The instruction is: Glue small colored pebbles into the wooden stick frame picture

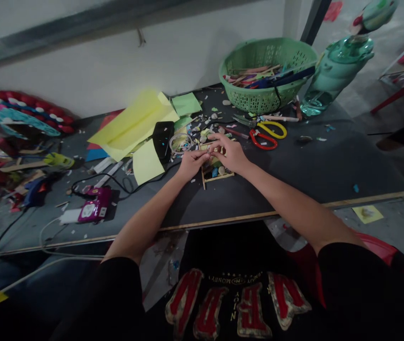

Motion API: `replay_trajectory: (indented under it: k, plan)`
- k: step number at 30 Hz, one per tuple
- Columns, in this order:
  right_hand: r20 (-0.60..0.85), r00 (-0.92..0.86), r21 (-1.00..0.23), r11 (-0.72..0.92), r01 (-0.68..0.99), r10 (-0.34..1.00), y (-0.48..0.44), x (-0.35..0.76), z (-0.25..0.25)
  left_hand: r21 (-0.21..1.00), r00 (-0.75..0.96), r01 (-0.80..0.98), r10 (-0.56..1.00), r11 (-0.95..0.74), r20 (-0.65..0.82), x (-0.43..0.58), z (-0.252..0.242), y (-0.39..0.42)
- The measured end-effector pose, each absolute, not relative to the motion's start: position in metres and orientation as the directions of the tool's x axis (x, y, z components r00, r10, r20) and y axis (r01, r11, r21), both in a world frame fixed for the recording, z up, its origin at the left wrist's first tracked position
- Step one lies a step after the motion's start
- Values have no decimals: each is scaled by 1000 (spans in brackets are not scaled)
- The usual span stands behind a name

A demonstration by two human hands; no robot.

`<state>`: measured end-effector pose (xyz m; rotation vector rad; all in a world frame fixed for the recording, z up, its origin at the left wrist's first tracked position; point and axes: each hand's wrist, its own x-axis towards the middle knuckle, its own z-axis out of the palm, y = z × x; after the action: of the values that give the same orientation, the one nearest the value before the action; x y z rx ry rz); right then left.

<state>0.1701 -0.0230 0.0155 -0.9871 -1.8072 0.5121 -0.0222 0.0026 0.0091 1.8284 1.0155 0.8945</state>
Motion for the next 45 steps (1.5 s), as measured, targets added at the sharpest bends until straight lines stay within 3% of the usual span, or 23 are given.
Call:
replay_trajectory:
  k: [20, 38, 45]
  plan:
    - [551, -366, -618, 661, 425, 750, -23, 169, 6, 845, 469, 346, 855, -407, 220, -23, 5, 4]
    - [599, -267, -614, 647, 453, 755, -25, 171, 13, 892, 461, 258, 859, -370, 223, -21, 11, 2]
    - [606, -244, -611, 640, 466, 757, -27, 170, 18, 877, 427, 333, 885, -346, 187, -21, 10, 3]
